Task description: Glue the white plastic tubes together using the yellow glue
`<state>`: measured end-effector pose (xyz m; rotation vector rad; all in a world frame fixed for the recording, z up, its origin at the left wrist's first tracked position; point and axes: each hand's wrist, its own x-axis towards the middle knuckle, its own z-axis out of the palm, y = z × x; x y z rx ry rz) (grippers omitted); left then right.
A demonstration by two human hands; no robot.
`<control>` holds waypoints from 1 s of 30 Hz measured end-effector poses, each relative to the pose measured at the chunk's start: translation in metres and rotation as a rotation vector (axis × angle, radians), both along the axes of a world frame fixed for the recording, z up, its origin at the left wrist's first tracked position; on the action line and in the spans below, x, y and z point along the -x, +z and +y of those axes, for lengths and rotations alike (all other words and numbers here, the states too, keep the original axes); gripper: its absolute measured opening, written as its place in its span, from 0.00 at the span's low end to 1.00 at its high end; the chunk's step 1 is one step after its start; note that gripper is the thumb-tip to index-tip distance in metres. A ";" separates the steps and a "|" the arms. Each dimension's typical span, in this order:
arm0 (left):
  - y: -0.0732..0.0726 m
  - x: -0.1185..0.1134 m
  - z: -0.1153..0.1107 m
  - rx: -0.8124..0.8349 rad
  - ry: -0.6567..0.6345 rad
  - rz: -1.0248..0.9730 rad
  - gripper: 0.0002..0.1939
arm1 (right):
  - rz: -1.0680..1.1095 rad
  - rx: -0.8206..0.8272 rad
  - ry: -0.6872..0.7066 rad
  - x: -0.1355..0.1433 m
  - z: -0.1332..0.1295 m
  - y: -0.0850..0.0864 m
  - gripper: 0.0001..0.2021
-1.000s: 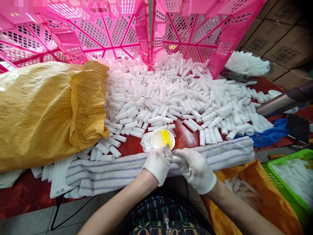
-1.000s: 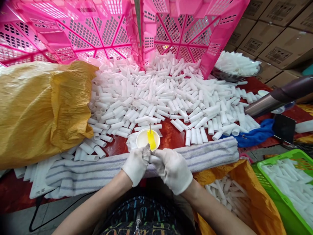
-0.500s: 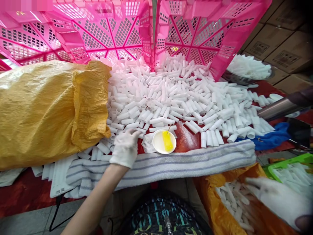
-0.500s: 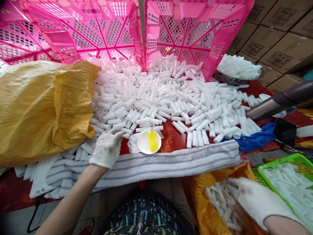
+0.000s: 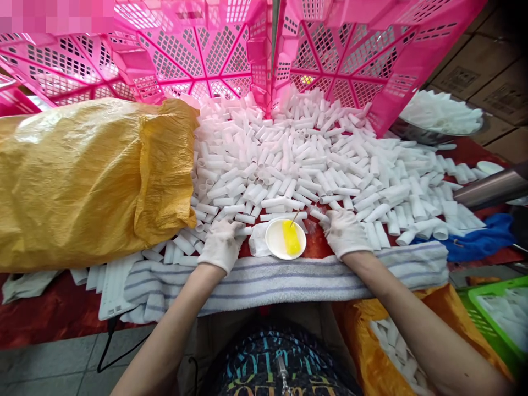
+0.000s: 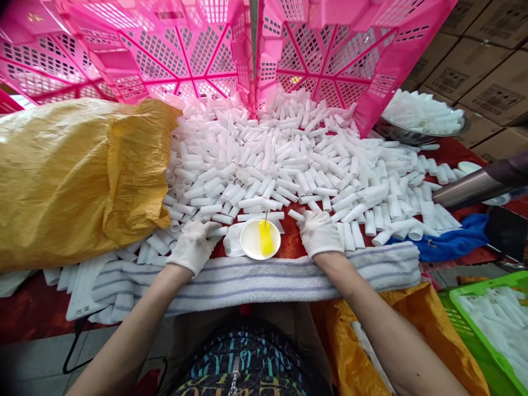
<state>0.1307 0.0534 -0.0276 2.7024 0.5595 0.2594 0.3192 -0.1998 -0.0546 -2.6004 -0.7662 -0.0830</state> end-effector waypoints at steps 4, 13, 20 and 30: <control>-0.002 0.008 -0.001 0.461 0.120 -0.152 0.18 | 0.408 -0.417 -0.015 0.027 -0.015 0.011 0.21; 0.003 0.006 -0.014 0.722 0.112 -0.089 0.22 | 0.726 -0.609 0.089 0.052 0.012 0.017 0.20; 0.001 0.010 -0.016 0.422 0.069 -0.080 0.14 | 0.609 -0.670 0.228 0.055 0.003 -0.004 0.18; 0.003 0.006 -0.019 0.444 0.041 -0.135 0.13 | 0.569 -0.660 0.270 0.060 -0.002 -0.007 0.16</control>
